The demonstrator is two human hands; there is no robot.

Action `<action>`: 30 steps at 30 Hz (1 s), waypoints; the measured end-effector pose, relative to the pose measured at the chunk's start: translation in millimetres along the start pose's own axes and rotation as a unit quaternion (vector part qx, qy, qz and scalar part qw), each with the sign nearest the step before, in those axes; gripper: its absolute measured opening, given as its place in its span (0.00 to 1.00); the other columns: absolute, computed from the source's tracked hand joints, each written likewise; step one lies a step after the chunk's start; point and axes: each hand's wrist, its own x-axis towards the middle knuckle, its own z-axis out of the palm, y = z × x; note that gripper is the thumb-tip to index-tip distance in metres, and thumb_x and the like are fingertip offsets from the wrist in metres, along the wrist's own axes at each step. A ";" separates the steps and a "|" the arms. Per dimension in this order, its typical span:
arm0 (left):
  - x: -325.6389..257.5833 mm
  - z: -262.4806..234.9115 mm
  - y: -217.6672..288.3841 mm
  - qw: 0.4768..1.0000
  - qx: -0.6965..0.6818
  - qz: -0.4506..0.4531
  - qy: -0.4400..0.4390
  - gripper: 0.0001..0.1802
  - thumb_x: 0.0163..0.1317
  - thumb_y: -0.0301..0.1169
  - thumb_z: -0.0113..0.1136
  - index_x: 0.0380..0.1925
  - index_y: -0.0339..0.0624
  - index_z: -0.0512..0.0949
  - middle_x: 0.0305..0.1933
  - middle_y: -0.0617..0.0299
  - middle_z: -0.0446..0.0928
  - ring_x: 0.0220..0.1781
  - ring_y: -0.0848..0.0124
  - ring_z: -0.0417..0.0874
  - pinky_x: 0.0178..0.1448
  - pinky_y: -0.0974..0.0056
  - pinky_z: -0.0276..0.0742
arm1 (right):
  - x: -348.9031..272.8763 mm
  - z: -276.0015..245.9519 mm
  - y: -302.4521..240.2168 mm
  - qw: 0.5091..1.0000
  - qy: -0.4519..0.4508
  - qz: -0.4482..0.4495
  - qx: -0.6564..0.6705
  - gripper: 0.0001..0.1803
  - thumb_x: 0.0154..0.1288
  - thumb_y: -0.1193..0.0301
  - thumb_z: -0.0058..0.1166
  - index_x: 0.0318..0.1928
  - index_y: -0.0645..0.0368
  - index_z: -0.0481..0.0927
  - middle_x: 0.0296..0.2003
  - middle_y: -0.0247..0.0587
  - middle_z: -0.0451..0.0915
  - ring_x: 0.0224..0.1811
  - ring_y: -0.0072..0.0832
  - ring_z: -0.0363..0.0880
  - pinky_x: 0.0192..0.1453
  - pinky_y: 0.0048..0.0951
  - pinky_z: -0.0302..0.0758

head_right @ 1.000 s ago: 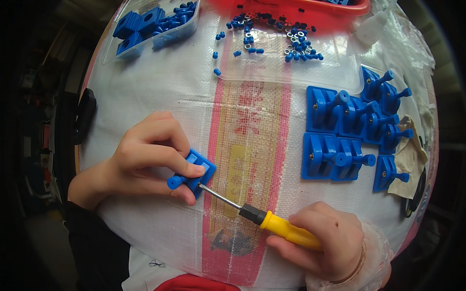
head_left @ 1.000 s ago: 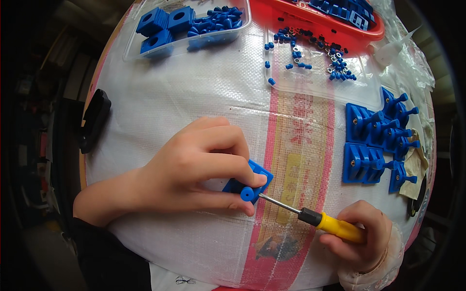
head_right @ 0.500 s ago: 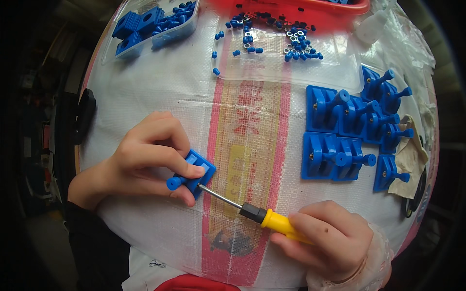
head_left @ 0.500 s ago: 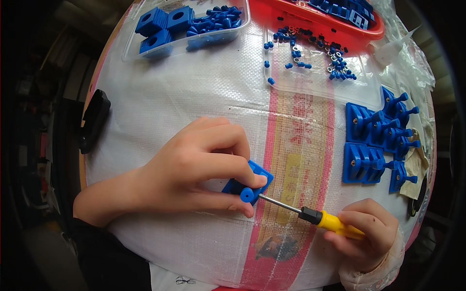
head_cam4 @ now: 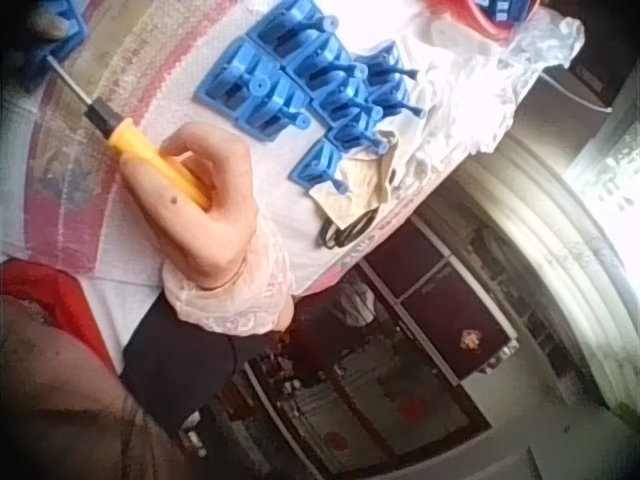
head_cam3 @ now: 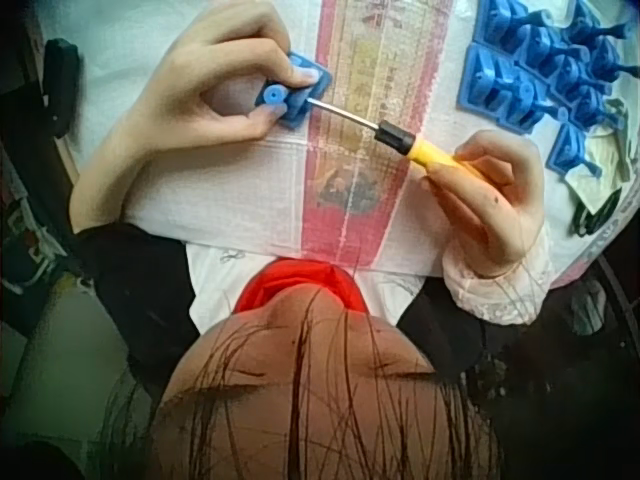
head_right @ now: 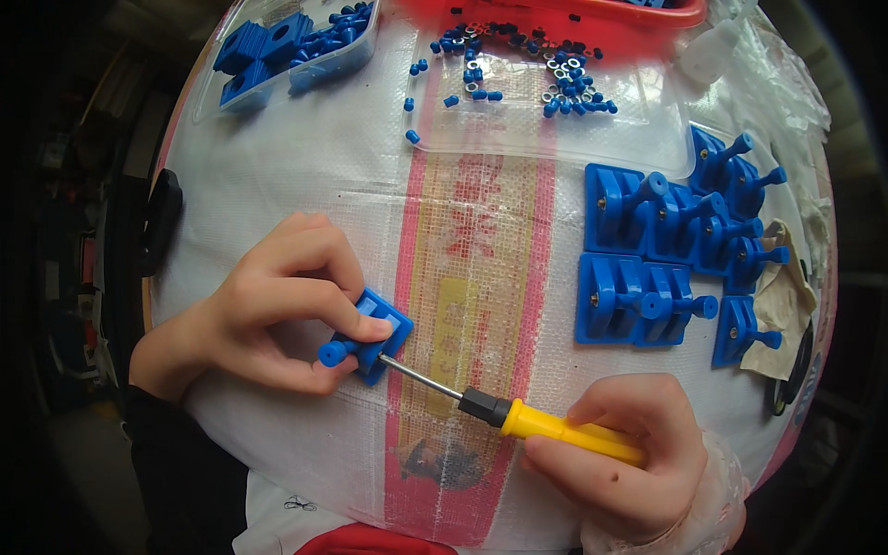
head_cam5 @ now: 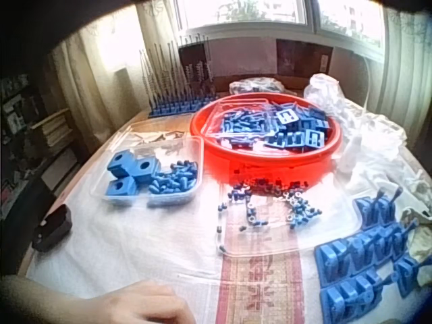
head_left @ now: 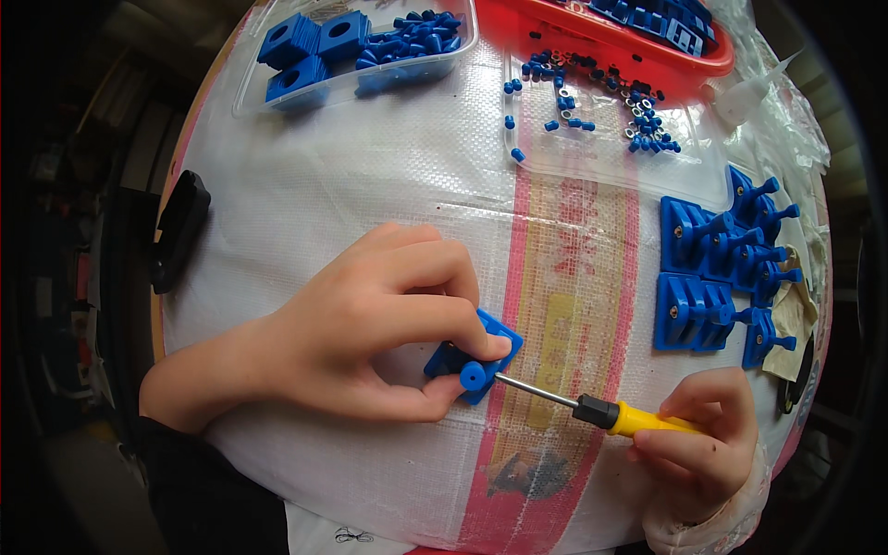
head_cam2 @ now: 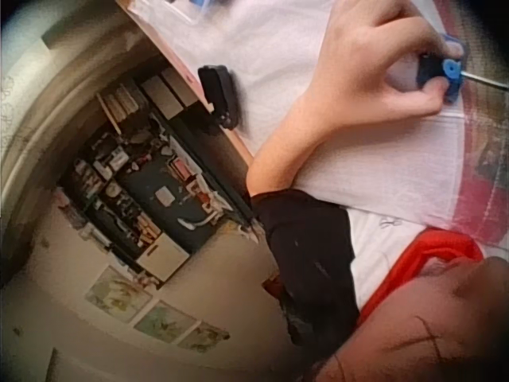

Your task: Manually assemble blue plastic components using a screwdriver and small pins.

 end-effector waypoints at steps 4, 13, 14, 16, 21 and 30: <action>1.7 1.2 -0.8 1.000 0.015 0.002 -0.001 0.15 0.38 0.29 0.68 0.31 0.46 0.81 0.28 0.66 0.70 0.30 0.72 0.70 0.37 0.67 0.58 | 1.6 2.8 -5.0 0.997 0.049 0.048 0.032 0.22 0.37 0.82 0.67 0.38 0.54 0.81 0.35 0.42 0.68 0.30 0.24 0.71 0.27 0.18 0.71; 0.2 -0.4 -1.6 1.000 0.026 -0.008 -0.006 0.16 0.41 0.35 0.73 0.29 0.46 0.78 0.28 0.66 0.71 0.30 0.71 0.72 0.38 0.67 0.60 | -0.9 3.8 -12.4 0.998 0.020 0.023 -0.059 0.22 0.36 0.82 0.68 0.35 0.49 0.75 0.34 0.42 0.68 0.30 0.25 0.70 0.26 0.20 0.67; 0.4 -0.4 -1.6 1.000 0.025 -0.006 -0.005 0.16 0.41 0.36 0.74 0.29 0.46 0.78 0.28 0.66 0.71 0.31 0.71 0.72 0.38 0.67 0.60 | 0.6 3.4 -12.6 0.997 0.023 0.023 -0.069 0.21 0.38 0.80 0.68 0.34 0.49 0.75 0.30 0.40 0.70 0.29 0.25 0.70 0.29 0.21 0.70; 0.4 -0.1 -2.3 1.000 0.024 -0.003 -0.004 0.16 0.41 0.36 0.74 0.29 0.46 0.78 0.28 0.66 0.71 0.31 0.71 0.71 0.38 0.67 0.60 | 0.2 4.0 -13.7 0.997 0.037 0.045 -0.054 0.20 0.39 0.80 0.68 0.33 0.49 0.76 0.31 0.40 0.70 0.30 0.26 0.71 0.30 0.21 0.70; -0.6 -0.7 -2.4 1.000 0.019 -0.004 -0.002 0.15 0.40 0.36 0.74 0.28 0.46 0.78 0.28 0.66 0.71 0.30 0.71 0.71 0.37 0.67 0.60 | 1.0 1.6 -9.6 0.998 0.041 0.052 0.006 0.17 0.42 0.80 0.67 0.34 0.52 0.77 0.33 0.43 0.70 0.31 0.27 0.73 0.31 0.20 0.71; 0.0 0.0 -1.8 1.000 0.002 -0.007 0.011 0.14 0.40 0.35 0.74 0.26 0.46 0.79 0.27 0.66 0.71 0.30 0.72 0.72 0.37 0.68 0.60 | 6.5 -2.6 1.2 0.996 -0.012 0.016 0.082 0.18 0.45 0.79 0.66 0.39 0.64 0.76 0.33 0.48 0.75 0.30 0.30 0.78 0.33 0.24 0.75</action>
